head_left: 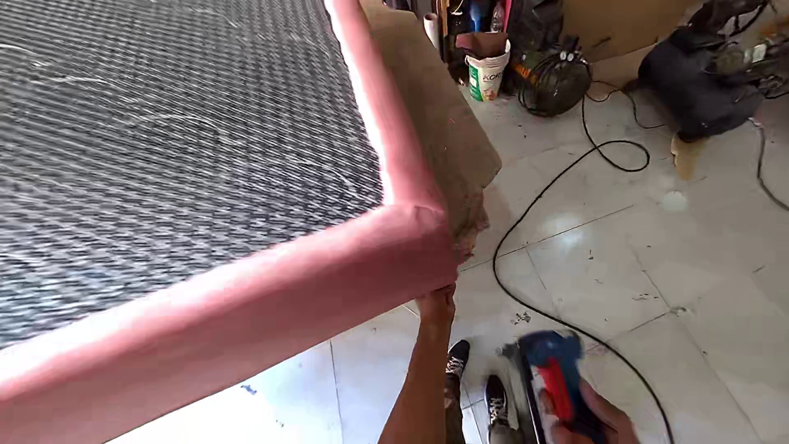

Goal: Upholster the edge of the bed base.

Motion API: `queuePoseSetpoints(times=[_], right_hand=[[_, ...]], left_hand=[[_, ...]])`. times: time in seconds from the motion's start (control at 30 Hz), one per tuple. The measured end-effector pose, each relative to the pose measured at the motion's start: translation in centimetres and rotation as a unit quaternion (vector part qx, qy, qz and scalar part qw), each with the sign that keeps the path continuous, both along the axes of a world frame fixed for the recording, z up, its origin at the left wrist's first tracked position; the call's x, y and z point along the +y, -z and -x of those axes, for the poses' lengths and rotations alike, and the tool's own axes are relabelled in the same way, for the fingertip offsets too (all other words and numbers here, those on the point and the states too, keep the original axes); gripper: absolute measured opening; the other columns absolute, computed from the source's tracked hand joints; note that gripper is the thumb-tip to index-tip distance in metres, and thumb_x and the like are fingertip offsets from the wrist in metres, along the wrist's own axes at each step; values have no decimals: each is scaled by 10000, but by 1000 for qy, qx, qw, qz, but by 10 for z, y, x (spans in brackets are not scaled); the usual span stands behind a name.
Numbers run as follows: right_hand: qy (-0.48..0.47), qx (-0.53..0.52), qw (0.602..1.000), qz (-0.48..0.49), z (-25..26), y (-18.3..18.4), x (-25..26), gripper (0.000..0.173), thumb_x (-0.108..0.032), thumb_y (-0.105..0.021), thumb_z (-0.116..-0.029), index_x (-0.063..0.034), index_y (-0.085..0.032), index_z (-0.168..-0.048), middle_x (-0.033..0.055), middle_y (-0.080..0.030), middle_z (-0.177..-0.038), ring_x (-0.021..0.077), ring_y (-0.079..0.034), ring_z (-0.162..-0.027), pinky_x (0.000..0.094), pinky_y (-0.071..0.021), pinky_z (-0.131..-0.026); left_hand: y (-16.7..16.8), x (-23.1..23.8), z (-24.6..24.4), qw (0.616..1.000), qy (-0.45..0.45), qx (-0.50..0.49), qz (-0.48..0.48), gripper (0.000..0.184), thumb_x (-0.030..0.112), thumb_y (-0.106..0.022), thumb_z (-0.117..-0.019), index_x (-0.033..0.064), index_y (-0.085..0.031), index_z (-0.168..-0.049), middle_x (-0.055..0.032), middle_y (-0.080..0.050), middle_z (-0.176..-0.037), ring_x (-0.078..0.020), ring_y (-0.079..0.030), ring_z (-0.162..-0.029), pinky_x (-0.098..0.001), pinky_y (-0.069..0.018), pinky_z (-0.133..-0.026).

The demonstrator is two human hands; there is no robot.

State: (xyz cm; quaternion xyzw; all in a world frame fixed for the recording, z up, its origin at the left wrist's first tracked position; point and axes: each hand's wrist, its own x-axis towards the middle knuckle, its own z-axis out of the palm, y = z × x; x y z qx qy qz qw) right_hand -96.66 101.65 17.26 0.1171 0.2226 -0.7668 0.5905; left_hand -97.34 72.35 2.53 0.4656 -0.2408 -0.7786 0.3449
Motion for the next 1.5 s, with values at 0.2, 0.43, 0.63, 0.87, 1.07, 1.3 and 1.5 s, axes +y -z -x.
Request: queuePoseSetpoints(times=[0.2, 0.43, 0.63, 0.87, 1.07, 1.3, 1.5], right_hand=[[29, -253, 917, 308, -16, 167, -104, 356, -330, -546, -1039, -32, -668, -1190, 60, -722, -883, 135, -717, -653, 248, -618, -611], [54, -287, 873, 390, -37, 211, -165, 378, -339, -493, -1056, -36, -691, -1167, 15, -728, -778, 119, -731, -659, 248, -617, -638], [106, -280, 884, 360, -61, 241, -183, 378, -375, -491, -1055, -70, -594, -1253, 1, -658, -775, 103, -674, -595, 209, -564, -549], [50, -223, 916, 330, -44, 222, -177, 354, -326, -565, -1026, -27, -664, -1188, 69, -721, -851, 141, -711, -636, 245, -609, -610], [123, -227, 906, 336, -77, 258, -153, 441, -375, -483, -1057, -30, -585, -1312, 32, -685, -820, 123, -694, -643, 234, -586, -604], [138, -231, 895, 355, -80, 256, -190, 439, -355, -485, -1054, -74, -531, -1388, 21, -673, -832, 105, -682, -627, 210, -573, -582], [102, -240, 897, 357, -103, 246, -216, 381, -378, -500, -1044, -78, -603, -1256, 17, -676, -800, 111, -683, -615, 213, -567, -564]], left_hand=[[3, -11, -9, 995, 70, 13, 73, 210, 32, -412, -1025, 105, -609, -1005, -40, -698, -817, -164, -685, -710, -346, -601, -665], [25, -29, -16, 968, 118, 86, 203, 130, 53, -574, -969, 113, -668, -1036, -43, -740, -926, -154, -724, -884, -368, -617, -827], [29, -40, -18, 973, 146, 66, 163, 150, -69, -583, -924, 55, -644, -983, -84, -715, -871, -184, -708, -830, -378, -614, -787], [14, -37, -37, 965, 155, 50, 207, 205, -46, -551, -964, 131, -641, -1015, 15, -724, -922, -96, -707, -899, -305, -610, -839], [12, -54, -101, 977, 14, 214, -3, 279, -163, -649, -657, 45, -688, -839, -108, -713, -792, -189, -704, -698, -356, -625, -736], [26, -70, -88, 974, -16, 227, 7, 273, -173, -525, -775, 61, -666, -797, -98, -708, -754, -192, -714, -710, -368, -625, -775], [29, -81, -91, 966, 53, 253, 17, 220, 45, -453, -1007, 74, -659, -936, -116, -724, -880, -235, -723, -841, -426, -610, -828]])
